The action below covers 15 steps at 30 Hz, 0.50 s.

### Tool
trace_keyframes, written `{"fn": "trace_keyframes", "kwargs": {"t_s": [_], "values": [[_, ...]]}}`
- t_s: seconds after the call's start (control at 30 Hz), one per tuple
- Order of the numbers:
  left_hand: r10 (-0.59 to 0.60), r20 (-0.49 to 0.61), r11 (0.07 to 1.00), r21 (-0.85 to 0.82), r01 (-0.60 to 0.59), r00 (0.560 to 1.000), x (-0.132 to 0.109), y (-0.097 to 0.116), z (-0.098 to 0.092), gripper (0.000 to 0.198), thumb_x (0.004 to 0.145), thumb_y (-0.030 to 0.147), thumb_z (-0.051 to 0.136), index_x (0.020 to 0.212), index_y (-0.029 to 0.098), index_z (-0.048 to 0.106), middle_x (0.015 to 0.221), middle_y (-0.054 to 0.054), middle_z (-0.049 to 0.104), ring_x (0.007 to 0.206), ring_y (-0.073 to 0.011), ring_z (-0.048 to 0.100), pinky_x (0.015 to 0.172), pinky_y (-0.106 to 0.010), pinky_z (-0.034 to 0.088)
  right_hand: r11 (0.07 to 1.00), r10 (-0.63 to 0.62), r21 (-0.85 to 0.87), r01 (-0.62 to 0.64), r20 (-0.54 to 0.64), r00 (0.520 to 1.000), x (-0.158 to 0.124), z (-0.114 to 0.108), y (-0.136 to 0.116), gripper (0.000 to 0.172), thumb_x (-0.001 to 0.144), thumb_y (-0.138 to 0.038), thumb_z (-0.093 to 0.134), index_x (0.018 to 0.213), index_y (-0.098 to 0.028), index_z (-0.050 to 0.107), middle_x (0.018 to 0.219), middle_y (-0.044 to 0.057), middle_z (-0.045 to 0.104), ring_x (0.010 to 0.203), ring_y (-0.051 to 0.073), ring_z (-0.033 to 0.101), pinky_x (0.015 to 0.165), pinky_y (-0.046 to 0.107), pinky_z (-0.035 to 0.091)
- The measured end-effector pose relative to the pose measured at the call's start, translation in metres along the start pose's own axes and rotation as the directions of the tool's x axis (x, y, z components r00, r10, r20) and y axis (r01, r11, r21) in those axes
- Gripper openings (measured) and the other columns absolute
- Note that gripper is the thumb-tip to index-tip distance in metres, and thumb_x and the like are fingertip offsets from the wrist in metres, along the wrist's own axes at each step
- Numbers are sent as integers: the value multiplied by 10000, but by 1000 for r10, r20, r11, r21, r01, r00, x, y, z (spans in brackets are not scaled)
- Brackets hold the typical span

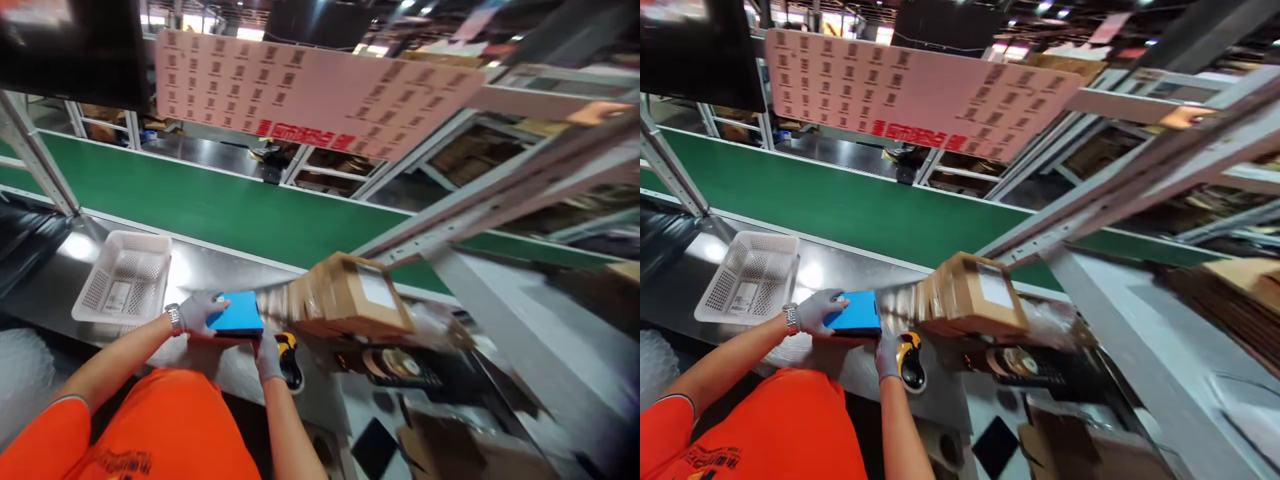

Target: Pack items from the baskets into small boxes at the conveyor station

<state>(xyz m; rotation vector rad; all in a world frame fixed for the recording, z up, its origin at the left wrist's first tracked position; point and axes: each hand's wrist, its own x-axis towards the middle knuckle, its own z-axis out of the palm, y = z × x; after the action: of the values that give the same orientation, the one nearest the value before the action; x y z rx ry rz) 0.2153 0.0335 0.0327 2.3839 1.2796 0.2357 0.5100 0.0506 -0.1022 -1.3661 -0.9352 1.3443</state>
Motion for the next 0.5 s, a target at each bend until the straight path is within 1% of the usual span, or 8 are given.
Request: {"fn": "trace_keyframes", "kwargs": {"t_s": [0.1, 0.17, 0.23, 0.3, 0.37, 0.43, 0.47, 0.5], "values": [[2, 52, 996, 91, -7, 999, 1, 1, -6, 1025, 801, 400, 953, 1757, 184, 651, 1775, -293, 573, 1531, -534, 651, 1277, -634, 568, 993, 100, 62, -99, -8, 995, 9, 6, 6, 576, 732, -729, 800, 1014, -227, 800, 915, 84, 830, 902, 294, 750, 863, 446, 669], [-13, 86, 986, 165, -1, 996, -2, 2, 1, 919, 814, 387, 941, 1692, 224, 725, 1748, -288, 593, 1493, -549, 666, 1220, -672, 593, 988, 134, 78, -132, -20, 991, 10, 9, 12, 590, 715, -738, 788, 989, -216, 790, 872, 100, 814, 901, 311, 757, 843, 449, 660], [-11, 81, 981, 193, -5, 997, -8, -1, 13, 755, 895, 413, 901, 1617, 225, 787, 1753, -288, 592, 1531, -548, 640, 1242, -688, 577, 986, 148, 87, -145, -31, 988, 6, 11, 17, 629, 696, -771, 758, 979, -210, 779, 895, 121, 818, 934, 325, 764, 850, 457, 651], [9, 43, 982, 190, -17, 999, -16, -7, 27, 626, 1022, 459, 808, 1595, 207, 802, 1810, -285, 551, 1639, -540, 559, 1335, -723, 498, 986, 152, 80, -149, -26, 988, -1, 12, 18, 670, 705, -814, 747, 984, -205, 780, 943, 130, 830, 941, 320, 757, 839, 455, 636], [10, 6, 981, 193, -11, 1000, -23, -13, 39, 508, 1117, 460, 705, 1530, 198, 840, 1889, -257, 476, 1734, -523, 463, 1414, -762, 390, 991, 133, 34, -133, -1, 991, -9, 13, 15, 661, 714, -820, 798, 961, -206, 792, 952, 116, 831, 932, 306, 735, 831, 439, 616], [-20, 10, 979, 203, 18, 1000, -31, -15, 49, 412, 1155, 444, 654, 1341, 186, 916, 1930, -215, 432, 1784, -509, 399, 1458, -770, 310, 995, 93, -34, -92, 42, 995, -17, 15, 9, 622, 728, -801, 854, 912, -209, 800, 919, 89, 819, 930, 291, 710, 852, 425, 599], [-43, 14, 978, 204, 40, 999, -35, -14, 54, 406, 1167, 447, 638, 1238, 182, 937, 1928, -198, 444, 1796, -505, 384, 1474, -764, 279, 996, 69, -68, -64, 71, 995, -20, 17, 5, 607, 747, -796, 861, 889, -209, 801, 898, 77, 809, 925, 284, 695, 860, 421, 589], [-70, 2, 977, 200, 68, 998, -39, -13, 58, 417, 1171, 460, 632, 1191, 181, 942, 1918, -190, 466, 1804, -504, 371, 1485, -764, 249, 995, 45, -98, -35, 102, 994, -24, 17, 2, 601, 777, -799, 851, 869, -208, 797, 874, 65, 795, 914, 274, 677, 858, 418, 576]]}}
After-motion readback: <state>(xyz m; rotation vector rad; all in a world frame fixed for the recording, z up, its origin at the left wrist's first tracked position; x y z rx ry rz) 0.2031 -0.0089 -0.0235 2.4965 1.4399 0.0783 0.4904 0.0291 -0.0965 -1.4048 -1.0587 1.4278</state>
